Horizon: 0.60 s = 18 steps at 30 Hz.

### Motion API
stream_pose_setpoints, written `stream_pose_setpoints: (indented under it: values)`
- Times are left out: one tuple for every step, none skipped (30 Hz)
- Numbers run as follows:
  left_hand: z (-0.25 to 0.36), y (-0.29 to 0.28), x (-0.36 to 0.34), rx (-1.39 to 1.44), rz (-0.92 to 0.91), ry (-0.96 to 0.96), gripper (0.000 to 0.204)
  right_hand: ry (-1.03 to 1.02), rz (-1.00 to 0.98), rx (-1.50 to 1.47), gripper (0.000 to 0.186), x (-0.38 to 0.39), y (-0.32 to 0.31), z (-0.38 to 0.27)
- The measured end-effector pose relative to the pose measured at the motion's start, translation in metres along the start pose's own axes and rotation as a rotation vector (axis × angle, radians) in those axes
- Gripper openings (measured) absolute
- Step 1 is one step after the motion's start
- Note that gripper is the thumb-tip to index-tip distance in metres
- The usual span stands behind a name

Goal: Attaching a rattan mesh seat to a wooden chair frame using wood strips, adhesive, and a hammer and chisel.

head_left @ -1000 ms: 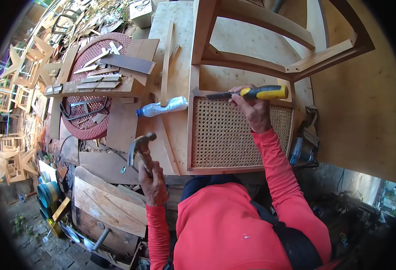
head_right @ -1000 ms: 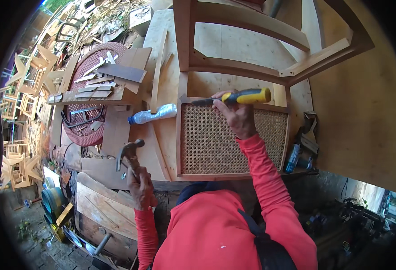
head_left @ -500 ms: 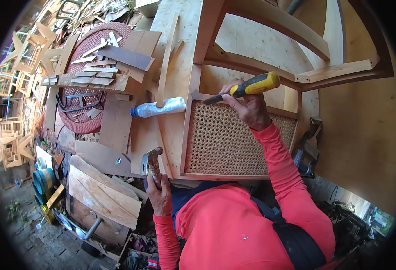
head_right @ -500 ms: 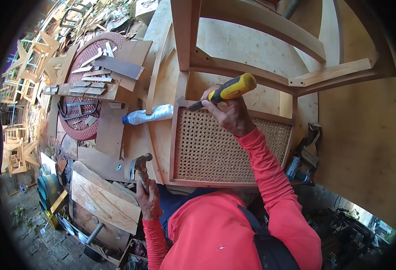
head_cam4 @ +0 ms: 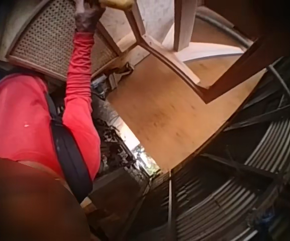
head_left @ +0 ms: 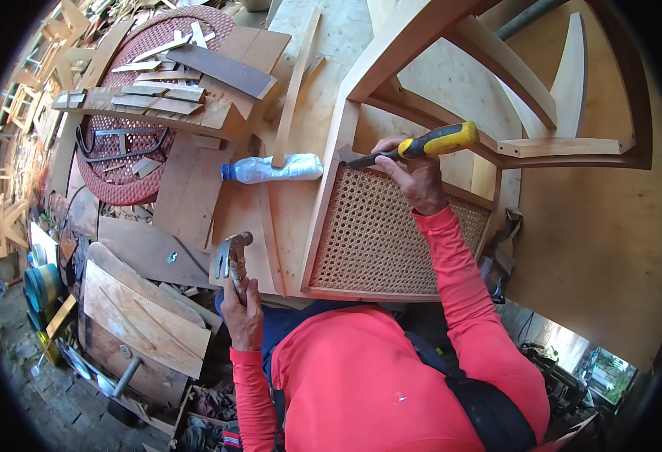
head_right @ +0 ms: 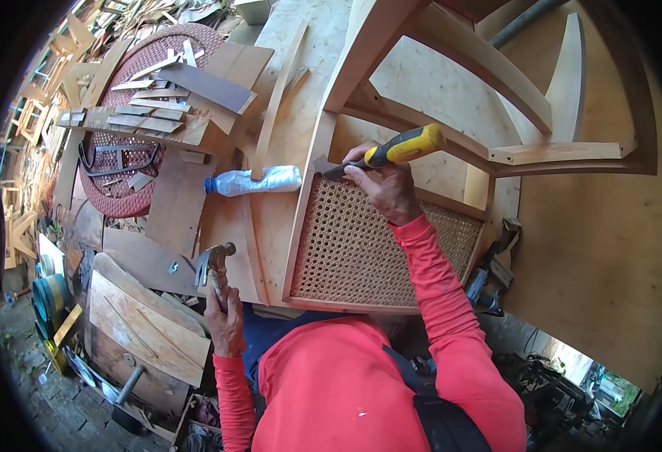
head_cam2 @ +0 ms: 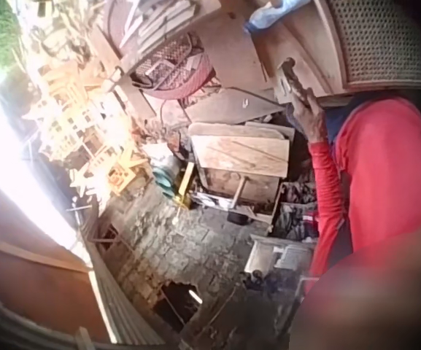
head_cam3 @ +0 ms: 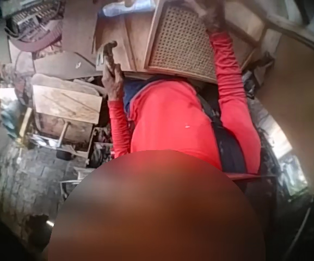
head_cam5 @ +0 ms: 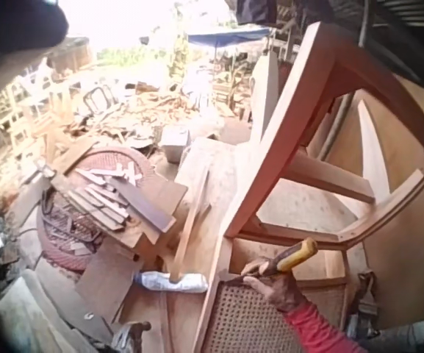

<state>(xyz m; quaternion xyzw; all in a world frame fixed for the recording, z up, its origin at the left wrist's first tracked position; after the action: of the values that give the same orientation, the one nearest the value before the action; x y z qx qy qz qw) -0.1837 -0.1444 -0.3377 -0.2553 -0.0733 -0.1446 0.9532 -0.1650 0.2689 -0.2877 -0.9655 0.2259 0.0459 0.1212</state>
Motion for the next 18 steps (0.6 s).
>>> stream_pose_setpoints:
  values:
    - [0.001,0.0,0.0,0.004,0.0,-0.003,0.017,0.059,-0.005,-0.007,0.016,0.0,0.003,0.0]
    - [0.002,0.0,0.002,0.005,-0.009,-0.025,0.021,0.06,-0.007,-0.004,0.016,-0.001,0.008,0.007]
    - [0.005,0.001,0.003,0.005,-0.018,-0.044,0.024,0.07,-0.027,0.004,0.013,-0.003,0.015,0.014]
    - [0.005,0.002,0.004,0.007,-0.017,-0.044,0.024,0.08,-0.046,0.012,0.01,-0.004,0.017,0.019]
    - [0.004,0.003,0.005,-0.011,-0.021,-0.008,0.025,0.078,-0.046,0.013,0.01,-0.003,0.015,0.02]
    - [0.007,0.003,0.006,-0.032,-0.022,0.025,0.026,0.048,-0.019,0.049,0.008,-0.002,0.016,0.016]
    - [0.011,0.003,0.008,-0.035,-0.02,0.025,0.026,0.017,0.009,0.085,0.007,-0.001,0.017,0.013]
    - [0.016,0.004,0.011,-0.014,-0.01,0.024,0.027,-0.019,0.045,0.084,0.004,-0.001,0.018,0.02]
    - [0.024,0.005,0.013,0.008,-0.005,0.026,0.027,-0.019,0.048,0.082,0.004,-0.001,0.019,0.021]
    - [0.029,0.005,0.013,0.006,-0.006,0.028,0.027,-0.06,0.052,0.078,0.004,0.0,0.02,0.02]
    - [0.033,0.005,0.014,0.012,0.004,0.054,0.028,-0.101,0.058,0.075,0.005,0.0,0.021,0.02]
    - [0.037,0.005,0.014,0.019,0.017,0.079,0.028,-0.103,0.06,0.073,0.005,0.001,0.022,0.021]
    - [0.041,0.006,0.014,0.017,0.018,0.082,0.028,-0.105,0.04,0.109,0.007,0.001,0.022,0.021]
    - [0.045,0.007,0.013,0.018,0.0,0.082,0.028,-0.106,0.021,0.145,0.01,0.002,0.023,0.021]
    - [0.047,0.007,0.012,0.018,-0.015,0.082,0.027,-0.109,0.022,0.142,0.01,0.001,0.026,0.02]
    - [0.047,0.007,0.011,0.015,-0.013,0.085,0.027,-0.113,0.018,0.123,0.009,0.001,0.028,0.017]
    - [0.047,0.007,0.01,-0.028,-0.027,0.108,0.026,-0.118,0.013,0.105,0.009,0.001,0.03,0.014]
    - [0.047,0.008,0.01,-0.071,-0.041,0.131,0.025,-0.119,0.015,0.103,0.009,0.0,0.031,0.013]
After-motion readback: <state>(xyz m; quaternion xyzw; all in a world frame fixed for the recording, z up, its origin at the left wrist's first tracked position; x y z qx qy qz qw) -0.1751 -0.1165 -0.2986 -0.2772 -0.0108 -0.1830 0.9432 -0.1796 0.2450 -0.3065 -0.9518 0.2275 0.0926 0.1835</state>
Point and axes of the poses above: each hand's wrist, its own x-axis away from the middle knuckle, its own y-axis out of the palm, z = x × y, the point moved 2 cm from there along -x, towards the middle knuckle
